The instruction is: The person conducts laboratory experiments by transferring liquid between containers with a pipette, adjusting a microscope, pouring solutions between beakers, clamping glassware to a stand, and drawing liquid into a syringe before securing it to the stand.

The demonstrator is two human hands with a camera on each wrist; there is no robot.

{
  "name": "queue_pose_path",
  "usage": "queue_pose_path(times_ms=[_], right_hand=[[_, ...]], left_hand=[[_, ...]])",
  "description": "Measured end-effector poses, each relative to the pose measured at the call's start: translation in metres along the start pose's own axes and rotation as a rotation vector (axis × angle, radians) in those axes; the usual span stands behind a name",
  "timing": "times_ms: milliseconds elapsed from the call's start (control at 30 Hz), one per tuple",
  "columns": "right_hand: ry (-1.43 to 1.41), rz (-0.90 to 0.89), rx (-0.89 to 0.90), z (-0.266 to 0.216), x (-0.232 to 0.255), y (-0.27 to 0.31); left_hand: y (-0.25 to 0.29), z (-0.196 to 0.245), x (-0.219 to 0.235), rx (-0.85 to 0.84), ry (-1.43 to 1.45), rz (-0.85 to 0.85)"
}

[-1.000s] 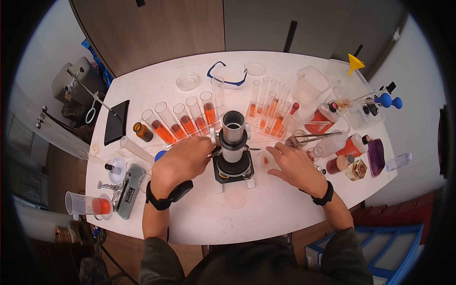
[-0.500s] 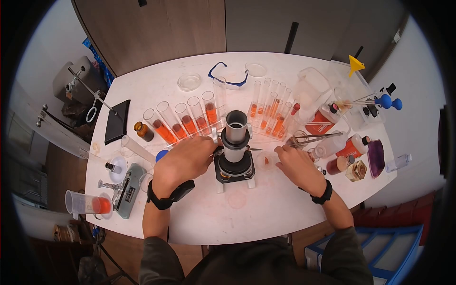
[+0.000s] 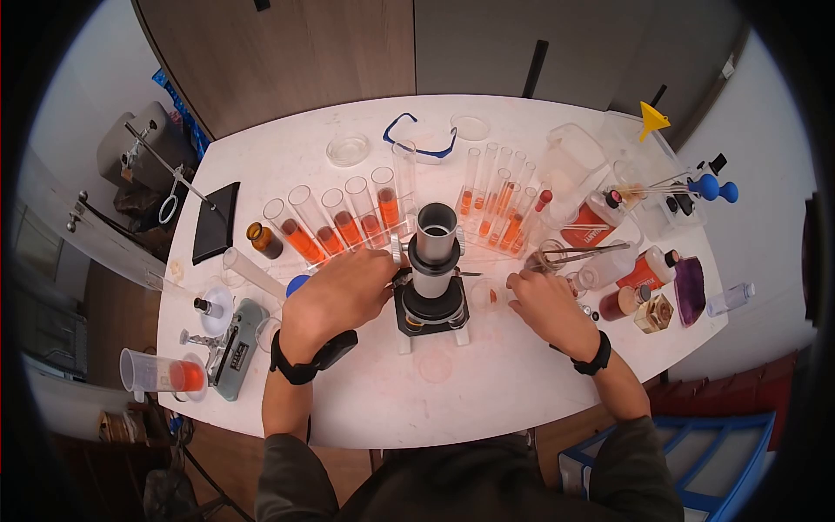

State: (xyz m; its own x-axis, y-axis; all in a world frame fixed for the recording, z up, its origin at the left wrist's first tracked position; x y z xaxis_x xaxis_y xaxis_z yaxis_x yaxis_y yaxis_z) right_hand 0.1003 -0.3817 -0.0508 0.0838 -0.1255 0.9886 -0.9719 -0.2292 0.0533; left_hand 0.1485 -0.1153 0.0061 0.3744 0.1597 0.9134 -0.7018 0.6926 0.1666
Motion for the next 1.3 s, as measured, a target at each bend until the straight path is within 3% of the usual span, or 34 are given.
queue_pose_path(times_ms=[133,200,433,500,700,733,800,1100,1200,1300], right_hand=[[-0.014,0.006,-0.027,0.001,0.002,0.001],[-0.020,-0.003,-0.039,0.001,0.002,0.001],[-0.025,0.019,0.021,-0.001,-0.003,-0.002],[-0.029,0.046,0.063,-0.001,-0.004,-0.002],[-0.021,0.095,0.085,-0.004,-0.003,0.000],[-0.012,0.093,0.083,-0.005,-0.003,0.000],[-0.002,0.090,0.082,-0.005,-0.003,0.001],[0.017,0.097,0.086,-0.008,-0.002,0.004],[0.030,0.017,-0.020,-0.008,0.004,0.003],[0.000,0.097,-0.019,-0.008,0.017,0.005]], left_hand=[[0.000,-0.004,-0.005,0.009,0.011,-0.004],[0.002,-0.008,-0.009,-0.167,-0.019,0.204],[0.003,-0.005,-0.005,-0.171,-0.016,0.218],[0.003,-0.002,-0.002,-0.018,-0.012,0.041],[0.001,0.005,0.006,0.039,0.016,-0.030],[0.002,0.003,0.002,0.040,0.017,-0.030],[0.005,0.002,0.001,-0.135,-0.016,0.193],[0.007,0.004,0.002,-0.131,-0.015,0.176],[0.007,0.002,0.000,-0.154,-0.013,0.202],[0.007,0.000,-0.002,-0.153,-0.022,0.211]])
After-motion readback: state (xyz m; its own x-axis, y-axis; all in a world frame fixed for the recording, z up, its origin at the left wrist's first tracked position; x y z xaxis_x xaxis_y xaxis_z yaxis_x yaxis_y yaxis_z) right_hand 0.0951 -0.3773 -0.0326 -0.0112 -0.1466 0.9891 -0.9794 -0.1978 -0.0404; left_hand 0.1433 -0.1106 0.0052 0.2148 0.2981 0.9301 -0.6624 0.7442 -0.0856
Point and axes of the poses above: each hand's wrist, its own y-axis away from the middle knuckle, its own x-axis out of the back of the hand, z = x × y, the point moved 4 cm from there along -y, towards the middle knuckle, and after that the axes turned 8 degrees about -x, right-handed, at the moved point
